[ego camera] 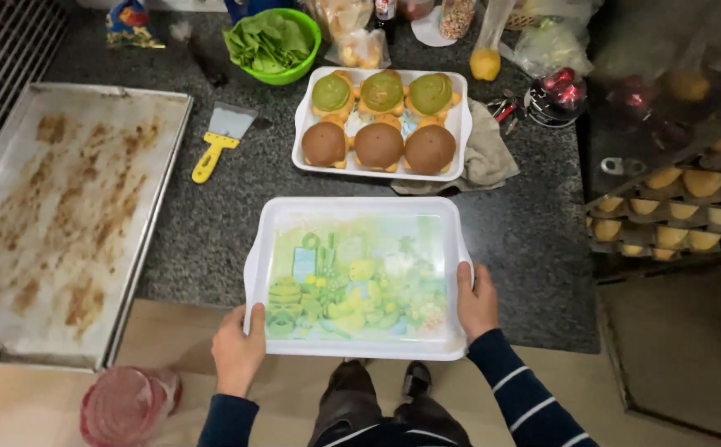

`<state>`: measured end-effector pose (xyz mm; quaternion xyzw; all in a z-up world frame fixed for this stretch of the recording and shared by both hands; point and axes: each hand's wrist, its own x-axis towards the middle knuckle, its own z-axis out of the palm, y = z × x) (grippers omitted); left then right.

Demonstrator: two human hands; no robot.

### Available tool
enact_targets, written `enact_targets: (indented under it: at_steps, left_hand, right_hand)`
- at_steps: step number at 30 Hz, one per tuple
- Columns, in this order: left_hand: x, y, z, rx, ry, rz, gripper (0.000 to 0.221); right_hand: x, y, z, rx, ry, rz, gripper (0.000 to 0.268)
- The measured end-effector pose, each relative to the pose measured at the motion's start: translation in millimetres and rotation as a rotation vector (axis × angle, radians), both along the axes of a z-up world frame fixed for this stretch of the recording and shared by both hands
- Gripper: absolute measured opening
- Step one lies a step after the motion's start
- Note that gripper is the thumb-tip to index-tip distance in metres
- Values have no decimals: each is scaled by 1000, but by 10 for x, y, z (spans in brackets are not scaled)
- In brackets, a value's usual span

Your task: Transferring turtle-shaped breads from a baking sheet to a tray using a scraper and organizing trays in a bakery.

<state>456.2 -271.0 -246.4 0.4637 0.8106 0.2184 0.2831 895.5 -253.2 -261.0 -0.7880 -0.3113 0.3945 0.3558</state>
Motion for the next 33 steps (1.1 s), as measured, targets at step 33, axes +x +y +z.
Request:
enact_targets:
  at_steps: [33]
  left_hand:
    - [-31, 688, -839, -95, -169, -73, 60]
  right_hand:
    - [171, 438, -968, -265, -972, 159, 68]
